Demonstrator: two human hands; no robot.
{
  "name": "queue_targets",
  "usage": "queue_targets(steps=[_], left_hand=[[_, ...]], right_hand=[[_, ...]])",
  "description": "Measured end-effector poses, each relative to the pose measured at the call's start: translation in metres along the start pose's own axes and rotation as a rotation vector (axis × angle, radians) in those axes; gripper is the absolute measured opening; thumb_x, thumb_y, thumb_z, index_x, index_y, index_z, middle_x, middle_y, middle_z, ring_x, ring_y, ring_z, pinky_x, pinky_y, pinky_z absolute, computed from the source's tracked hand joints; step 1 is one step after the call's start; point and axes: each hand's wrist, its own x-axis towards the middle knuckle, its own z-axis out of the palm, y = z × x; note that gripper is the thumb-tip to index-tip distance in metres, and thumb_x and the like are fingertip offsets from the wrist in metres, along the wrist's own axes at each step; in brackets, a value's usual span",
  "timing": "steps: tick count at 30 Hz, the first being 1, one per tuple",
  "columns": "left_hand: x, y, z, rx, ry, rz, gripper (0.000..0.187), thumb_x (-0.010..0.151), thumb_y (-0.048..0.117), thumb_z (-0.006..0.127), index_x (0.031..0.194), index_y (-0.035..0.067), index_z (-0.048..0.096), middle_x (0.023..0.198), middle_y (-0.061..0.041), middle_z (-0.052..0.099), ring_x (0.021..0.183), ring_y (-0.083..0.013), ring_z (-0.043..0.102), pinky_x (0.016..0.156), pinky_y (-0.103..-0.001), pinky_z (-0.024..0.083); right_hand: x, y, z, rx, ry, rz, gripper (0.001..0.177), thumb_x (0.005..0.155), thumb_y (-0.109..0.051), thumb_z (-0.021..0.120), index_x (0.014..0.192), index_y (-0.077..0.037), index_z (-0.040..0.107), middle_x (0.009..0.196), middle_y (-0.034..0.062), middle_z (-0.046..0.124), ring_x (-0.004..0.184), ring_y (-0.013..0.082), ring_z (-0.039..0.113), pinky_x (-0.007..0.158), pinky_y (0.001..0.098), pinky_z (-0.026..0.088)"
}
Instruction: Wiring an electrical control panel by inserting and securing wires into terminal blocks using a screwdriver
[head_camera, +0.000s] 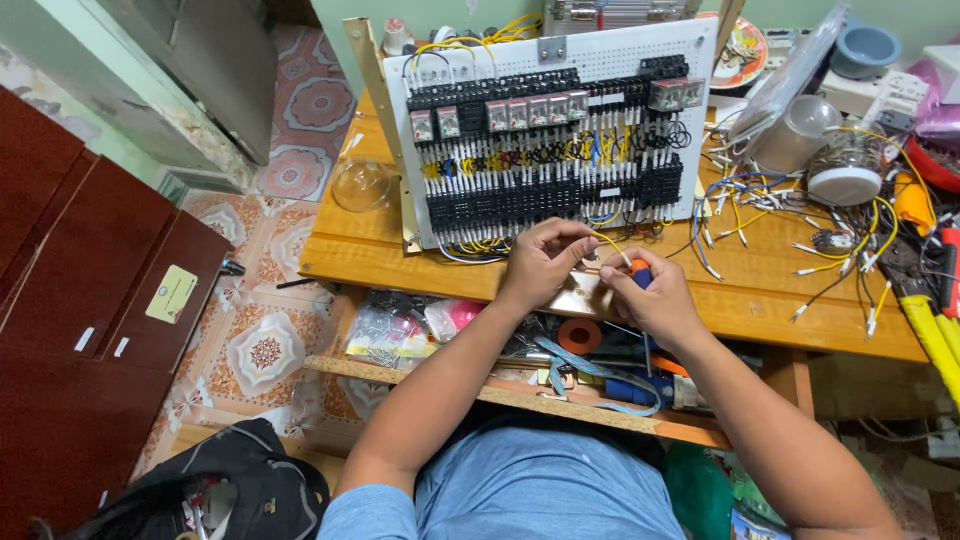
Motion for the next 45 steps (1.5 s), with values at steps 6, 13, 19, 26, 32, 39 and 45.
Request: queue_targets(steps=[6, 13, 19, 26, 32, 39, 45], left_hand=[[0.032, 0.107, -0.024, 0.359, 0.173, 0.393, 0.01, 0.091, 0.011, 0.081, 0.1, 0.015, 0.08, 0.084, -0.002, 0.074, 0.066, -0.0061, 0.069, 0.051, -0.019, 0.055], [0.11, 0.201, -0.097, 0.829, 0.262, 0.603, 0.008, 0.096, 0.021, 0.075, 0.098, 0.013, 0.074, 0.088, 0.0, 0.077, 0.077, -0.0112, 0.073, 0.065, -0.025, 0.058], [0.155, 0.177, -0.137, 1.085, 0.221, 0.558, 0.01, 0.083, 0.014, 0.082, 0.085, 0.019, 0.073, 0.077, 0.006, 0.077, 0.066, -0.0092, 0.071, 0.065, -0.028, 0.055], [0.162, 0.163, -0.137, 1.148, 0.239, 0.526, 0.007, 0.082, 0.011, 0.079, 0.083, 0.017, 0.074, 0.076, 0.002, 0.078, 0.07, -0.017, 0.072, 0.066, -0.035, 0.056], [0.16, 0.161, -0.136, 1.154, 0.234, 0.521, 0.011, 0.081, 0.008, 0.079, 0.082, 0.015, 0.072, 0.075, 0.0, 0.077, 0.07, -0.0189, 0.071, 0.066, -0.037, 0.056], [0.161, 0.164, -0.133, 1.189, 0.224, 0.455, 0.011, 0.08, 0.01, 0.08, 0.079, 0.016, 0.071, 0.072, -0.001, 0.076, 0.071, -0.0223, 0.071, 0.063, -0.041, 0.054], [0.167, 0.163, -0.134, 1.263, 0.188, 0.463, 0.016, 0.079, 0.009, 0.084, 0.083, 0.016, 0.07, 0.076, -0.004, 0.075, 0.071, -0.0241, 0.07, 0.062, -0.041, 0.053]], right_hand=[[-0.001, -0.002, -0.003, -0.034, -0.053, -0.011, 0.011, 0.09, -0.008, 0.071, 0.097, -0.001, 0.067, 0.039, 0.0143, 0.046, 0.024, 0.0148, 0.041, 0.024, 0.0211, 0.029], [-0.005, -0.018, -0.004, -0.114, -0.185, 0.115, 0.011, 0.095, -0.014, 0.071, 0.093, -0.007, 0.062, 0.053, 0.0062, 0.051, 0.038, 0.0092, 0.041, 0.034, 0.0213, 0.029], [-0.004, -0.019, -0.003, -0.122, -0.199, 0.119, 0.012, 0.095, -0.014, 0.07, 0.093, -0.007, 0.061, 0.047, 0.0049, 0.045, 0.035, 0.0095, 0.037, 0.032, 0.0216, 0.025], [-0.003, -0.017, -0.006, -0.181, -0.2, 0.119, 0.012, 0.094, -0.017, 0.071, 0.094, -0.007, 0.064, 0.049, 0.0058, 0.048, 0.037, 0.0115, 0.039, 0.032, 0.0232, 0.029], [-0.003, -0.016, -0.006, -0.172, -0.2, 0.128, 0.013, 0.095, -0.018, 0.071, 0.095, -0.007, 0.063, 0.049, 0.0059, 0.047, 0.037, 0.0116, 0.037, 0.033, 0.0234, 0.028], [-0.002, -0.01, -0.007, -0.126, -0.216, 0.099, 0.012, 0.095, -0.015, 0.07, 0.094, -0.006, 0.061, 0.048, 0.0035, 0.043, 0.036, 0.0101, 0.036, 0.03, 0.0221, 0.027], [-0.003, -0.009, -0.009, -0.08, -0.263, 0.093, 0.012, 0.095, -0.015, 0.069, 0.095, -0.006, 0.061, 0.053, -0.0009, 0.04, 0.04, 0.0072, 0.035, 0.034, 0.0205, 0.024]])
